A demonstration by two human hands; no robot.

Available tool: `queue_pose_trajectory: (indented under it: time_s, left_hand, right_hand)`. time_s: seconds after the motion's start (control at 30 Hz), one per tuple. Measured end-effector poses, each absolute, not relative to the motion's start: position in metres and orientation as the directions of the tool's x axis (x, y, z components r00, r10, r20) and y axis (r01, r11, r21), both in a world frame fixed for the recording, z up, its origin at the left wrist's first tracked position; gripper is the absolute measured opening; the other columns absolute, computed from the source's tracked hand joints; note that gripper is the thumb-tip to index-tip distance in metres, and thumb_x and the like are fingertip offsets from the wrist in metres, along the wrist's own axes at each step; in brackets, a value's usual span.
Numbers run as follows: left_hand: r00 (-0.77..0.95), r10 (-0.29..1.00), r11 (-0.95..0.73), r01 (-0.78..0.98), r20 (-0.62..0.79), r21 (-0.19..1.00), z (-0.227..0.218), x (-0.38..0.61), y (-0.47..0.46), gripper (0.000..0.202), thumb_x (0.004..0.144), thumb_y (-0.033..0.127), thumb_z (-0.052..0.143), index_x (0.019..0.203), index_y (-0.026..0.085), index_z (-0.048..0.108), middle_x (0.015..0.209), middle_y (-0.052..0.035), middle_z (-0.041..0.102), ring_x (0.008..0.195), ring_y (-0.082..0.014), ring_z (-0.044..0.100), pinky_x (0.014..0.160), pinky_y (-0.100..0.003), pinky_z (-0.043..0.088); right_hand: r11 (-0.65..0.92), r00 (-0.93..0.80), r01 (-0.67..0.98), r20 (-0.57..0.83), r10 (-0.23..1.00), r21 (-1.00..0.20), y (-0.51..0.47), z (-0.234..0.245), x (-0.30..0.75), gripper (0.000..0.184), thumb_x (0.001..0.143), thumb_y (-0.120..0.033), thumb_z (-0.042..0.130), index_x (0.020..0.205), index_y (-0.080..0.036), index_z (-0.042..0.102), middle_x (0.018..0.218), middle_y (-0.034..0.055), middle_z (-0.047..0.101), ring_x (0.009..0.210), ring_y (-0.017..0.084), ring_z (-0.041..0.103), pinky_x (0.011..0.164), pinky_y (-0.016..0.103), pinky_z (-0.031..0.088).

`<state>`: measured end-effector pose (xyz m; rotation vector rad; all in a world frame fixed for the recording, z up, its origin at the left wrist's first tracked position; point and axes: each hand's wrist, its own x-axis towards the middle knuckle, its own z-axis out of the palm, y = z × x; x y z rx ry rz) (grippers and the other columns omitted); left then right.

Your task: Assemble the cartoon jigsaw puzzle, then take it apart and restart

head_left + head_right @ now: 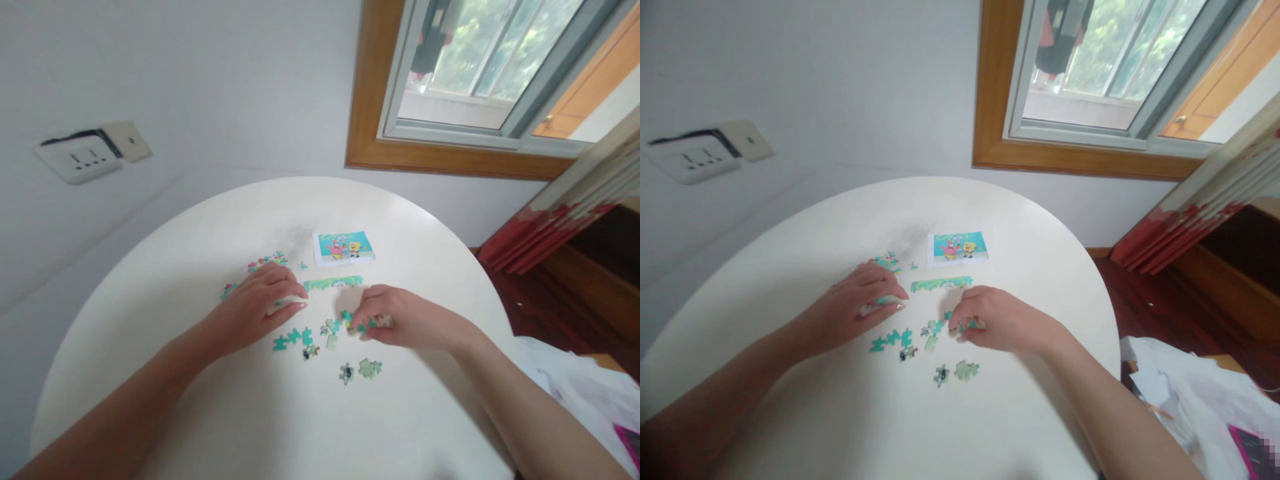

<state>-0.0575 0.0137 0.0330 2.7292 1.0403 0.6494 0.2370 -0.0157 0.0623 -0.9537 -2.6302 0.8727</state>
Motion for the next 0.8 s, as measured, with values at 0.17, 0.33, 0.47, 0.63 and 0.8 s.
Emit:
queue_pose_trajectory:
  time_s: [0.17,0.33,0.47,0.63,0.8]
  left_hand:
    - [0.728,0.68,-0.698,0.61,0.082,0.374,0.047,-0.073,0.014,0.024,0.095,0.032,0.048,0.094,0.023,0.071,0.084,0.0,0.071,0.074,-0.0139,0.063,0.069,-0.024,0.044]
    - [0.772,0.635,-0.696,0.591,-0.034,0.407,0.056,-0.075,0.001,0.019,0.09,0.024,0.053,0.095,0.026,0.071,0.091,-0.0014,0.069,0.086,-0.016,0.063,0.078,-0.024,0.046]
    - [0.764,0.644,-0.691,0.598,-0.028,0.406,0.05,-0.076,-0.004,0.025,0.083,0.022,0.061,0.107,0.028,0.066,0.109,-0.0028,0.063,0.103,-0.0195,0.059,0.093,-0.028,0.044]
    - [0.766,0.639,-0.679,0.605,-0.071,0.416,0.045,-0.078,-0.002,0.022,0.082,0.018,0.06,0.102,0.026,0.064,0.107,-0.0024,0.062,0.104,-0.0195,0.059,0.093,-0.028,0.044]
    - [0.762,0.642,-0.663,0.608,-0.087,0.438,0.048,-0.083,-0.002,0.017,0.084,0.021,0.058,0.1,0.025,0.063,0.101,-0.0014,0.064,0.097,-0.0181,0.06,0.088,-0.027,0.045]
  right_hand:
    - [0.563,-0.782,0.592,-0.242,0.575,-0.577,-0.034,0.073,0.239,0.028,0.076,-0.013,0.069,0.102,-0.022,0.07,0.097,0.0037,0.068,0.082,0.015,0.062,0.075,0.026,0.047]
    - [0.604,-0.774,0.619,-0.263,0.576,-0.502,-0.04,0.068,0.236,0.027,0.073,-0.008,0.066,0.097,-0.021,0.07,0.09,0.0023,0.066,0.078,0.015,0.06,0.073,0.026,0.044]
    - [0.619,-0.788,0.59,-0.202,0.581,-0.519,-0.034,0.06,0.232,0.022,0.073,0.0,0.059,0.082,-0.018,0.068,0.085,0.0024,0.065,0.081,0.015,0.059,0.073,0.025,0.043]
    - [0.633,-0.777,0.575,-0.104,0.621,-0.519,-0.025,0.052,0.229,0.021,0.079,-0.001,0.054,0.079,-0.018,0.066,0.081,0.0026,0.062,0.08,0.014,0.058,0.073,0.025,0.042]
    - [0.663,-0.757,0.587,-0.024,0.653,-0.465,-0.022,0.049,0.227,0.021,0.082,-0.003,0.053,0.08,-0.018,0.067,0.081,0.0034,0.063,0.079,0.014,0.058,0.073,0.025,0.042]
